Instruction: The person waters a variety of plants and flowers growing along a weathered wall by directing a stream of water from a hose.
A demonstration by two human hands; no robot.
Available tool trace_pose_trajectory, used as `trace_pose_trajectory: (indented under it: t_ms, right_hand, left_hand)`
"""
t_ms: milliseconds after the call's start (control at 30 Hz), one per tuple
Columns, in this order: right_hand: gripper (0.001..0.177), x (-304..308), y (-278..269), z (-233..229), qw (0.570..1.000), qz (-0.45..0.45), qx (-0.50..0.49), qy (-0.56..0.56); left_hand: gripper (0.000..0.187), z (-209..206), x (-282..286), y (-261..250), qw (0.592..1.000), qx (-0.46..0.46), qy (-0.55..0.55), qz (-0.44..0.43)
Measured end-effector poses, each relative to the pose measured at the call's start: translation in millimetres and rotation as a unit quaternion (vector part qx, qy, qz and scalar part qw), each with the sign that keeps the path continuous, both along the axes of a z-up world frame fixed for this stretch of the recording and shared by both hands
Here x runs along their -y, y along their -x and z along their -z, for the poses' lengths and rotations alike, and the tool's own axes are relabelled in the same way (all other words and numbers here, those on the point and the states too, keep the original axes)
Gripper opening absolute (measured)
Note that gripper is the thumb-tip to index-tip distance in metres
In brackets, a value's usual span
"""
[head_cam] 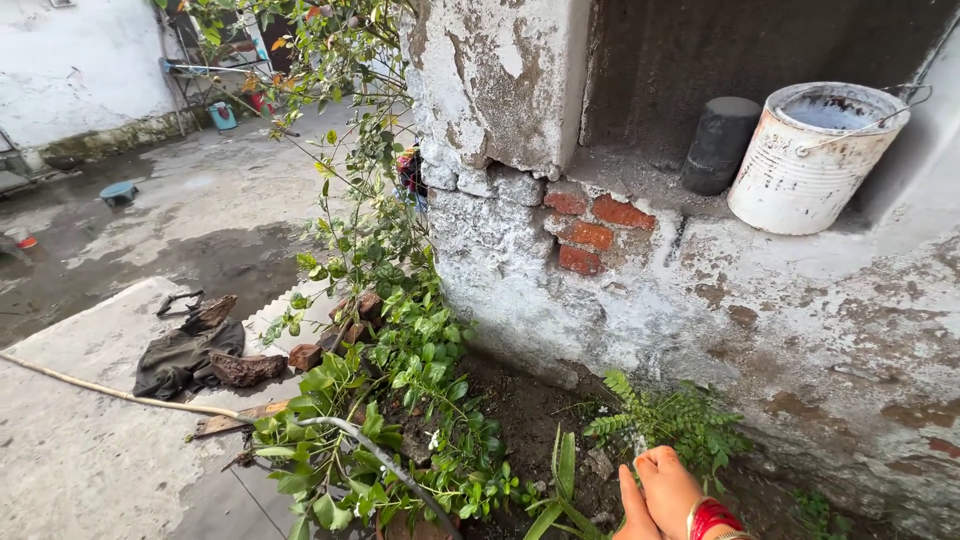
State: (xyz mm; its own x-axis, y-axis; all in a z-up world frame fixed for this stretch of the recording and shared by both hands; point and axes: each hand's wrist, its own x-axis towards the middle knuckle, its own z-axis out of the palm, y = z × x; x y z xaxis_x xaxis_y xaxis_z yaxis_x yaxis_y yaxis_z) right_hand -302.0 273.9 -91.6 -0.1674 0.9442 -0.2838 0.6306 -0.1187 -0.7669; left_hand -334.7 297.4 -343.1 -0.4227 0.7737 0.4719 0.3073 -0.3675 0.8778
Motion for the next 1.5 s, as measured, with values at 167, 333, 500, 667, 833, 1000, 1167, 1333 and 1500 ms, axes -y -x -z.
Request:
trace_pose_trajectory:
  t_ms: [167, 333, 500, 667, 833, 1000, 1167, 1333, 1500]
  right_hand:
    - [0.028, 10, 5, 6, 0.998, 0.006, -0.058, 0.013]
    - [0.027, 8, -4, 18, 0.999, 0.027, -0.046, -0.001]
    - [0.026, 4, -15, 26, 0.988, 0.073, -0.123, 0.056]
    - [0.026, 1, -25, 29, 0.981, 0.095, -0.161, 0.049]
    - [0.026, 0, -30, 23, 0.977, 0.119, -0.167, 0.067]
    - [0.028, 4, -32, -2, 0.992, 0.074, -0.097, 0.021]
    - [0.031, 9, -26, -28, 0.997, 0.052, -0.058, 0.013]
    - [0.029, 34, -8, -93, 0.999, 0.027, -0.012, 0.031]
    - [0.030, 37, 6, -106, 0.998, -0.018, 0.055, 0.020]
  left_hand:
    - [0.094, -107, 74, 19, 0.960, 0.009, 0.278, -0.001]
    - [0.095, -113, 93, 5, 0.980, -0.020, 0.192, -0.036]
    - [0.082, -87, 77, -12, 0.932, -0.047, 0.358, -0.008]
    - [0.098, -182, 119, 8, 0.957, -0.030, 0.279, 0.077]
    - [0.103, -196, 124, 8, 0.961, -0.012, 0.250, 0.113]
    - [0.098, -212, 123, 7, 0.975, -0.001, 0.193, 0.110]
    - [0.098, -264, 136, 10, 0.960, 0.000, 0.262, 0.097]
    - [0.098, -302, 149, 15, 0.951, 0.013, 0.298, 0.077]
    - [0.094, -304, 149, 19, 0.965, 0.041, 0.257, 0.027]
